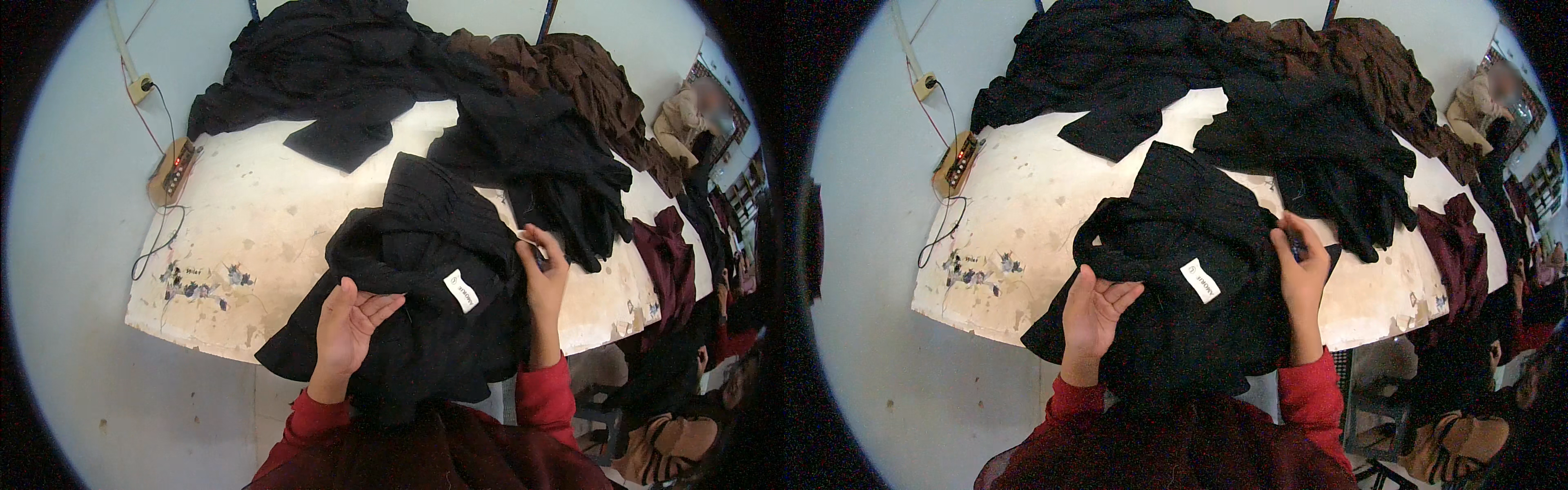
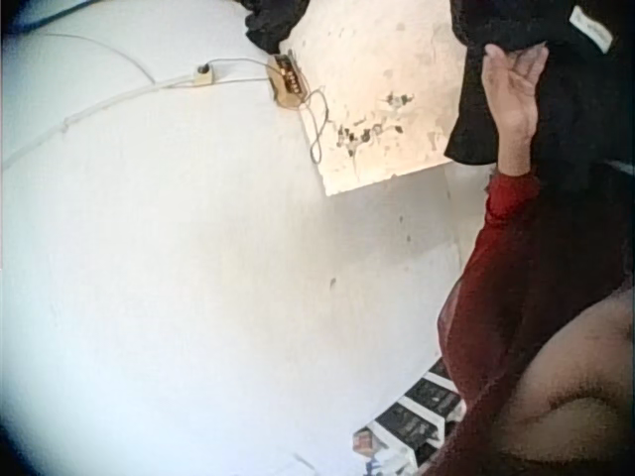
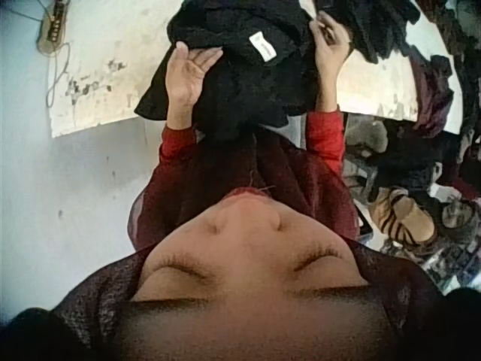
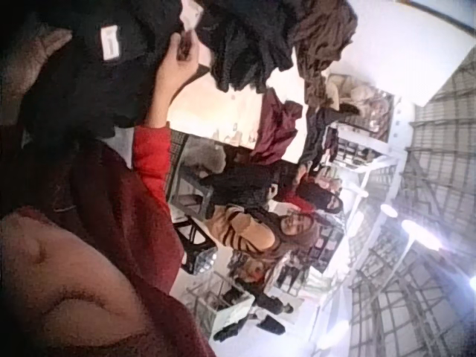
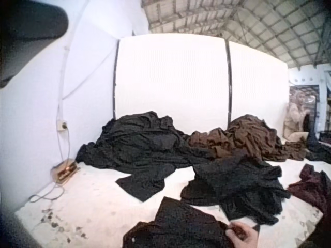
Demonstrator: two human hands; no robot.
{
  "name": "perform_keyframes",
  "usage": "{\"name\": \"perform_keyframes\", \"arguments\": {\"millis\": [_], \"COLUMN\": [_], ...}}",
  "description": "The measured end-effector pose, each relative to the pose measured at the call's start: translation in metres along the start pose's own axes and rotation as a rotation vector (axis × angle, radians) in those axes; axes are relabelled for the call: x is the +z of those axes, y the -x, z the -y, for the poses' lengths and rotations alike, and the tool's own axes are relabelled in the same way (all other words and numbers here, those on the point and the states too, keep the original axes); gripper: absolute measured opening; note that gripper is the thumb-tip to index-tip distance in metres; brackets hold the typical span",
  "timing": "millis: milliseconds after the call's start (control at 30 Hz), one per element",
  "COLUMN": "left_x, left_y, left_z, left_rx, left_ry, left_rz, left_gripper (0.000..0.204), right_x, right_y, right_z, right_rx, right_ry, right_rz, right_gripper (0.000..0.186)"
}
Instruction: The person uses a small blade to cut along the seams and edges of a black garment laid on a table. They repeatedly adjust the fabric, lift sections, and make precise cuts along the garment's length.
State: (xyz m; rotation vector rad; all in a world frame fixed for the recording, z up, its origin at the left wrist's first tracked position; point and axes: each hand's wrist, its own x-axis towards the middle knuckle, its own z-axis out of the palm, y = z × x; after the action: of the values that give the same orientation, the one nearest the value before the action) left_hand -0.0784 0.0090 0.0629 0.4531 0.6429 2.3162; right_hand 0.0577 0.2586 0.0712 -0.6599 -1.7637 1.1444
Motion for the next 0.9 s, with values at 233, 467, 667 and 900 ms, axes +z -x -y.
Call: {"name": "perform_keyframes", "arguments": {"millis": [233,467,667,900], "left_x": [0.010,0.021,0.018,0.017], "left_y": [0.000,0.004,0.003,0.006], "left_z": [0.009,0.010,0.010,0.004], "left_rx": [0.016,0.042,0.067,0.083], "left_ry": [-0.042,-0.247,-0.250,-0.228], "left_rz": [0.016,-0.109,-0.116,-0.142], "left_gripper": [0.039,0.028,0.018,0.017], "right_x": [0.011,0.061,0.060,0.001], "right_y": [0.044,0.049,0.061,0.010], "right_z": [0.083,0.062,0.074,0.071], "right_rx": [-0.584,-0.760,-0.516,-0.272], "right_ry": [0.095,0.251,-0.132,-0.047], "right_rz": [0.277,0.373,0.426,-0.292], "right_gripper": [0.029,0.048,0.014,0.016]}}
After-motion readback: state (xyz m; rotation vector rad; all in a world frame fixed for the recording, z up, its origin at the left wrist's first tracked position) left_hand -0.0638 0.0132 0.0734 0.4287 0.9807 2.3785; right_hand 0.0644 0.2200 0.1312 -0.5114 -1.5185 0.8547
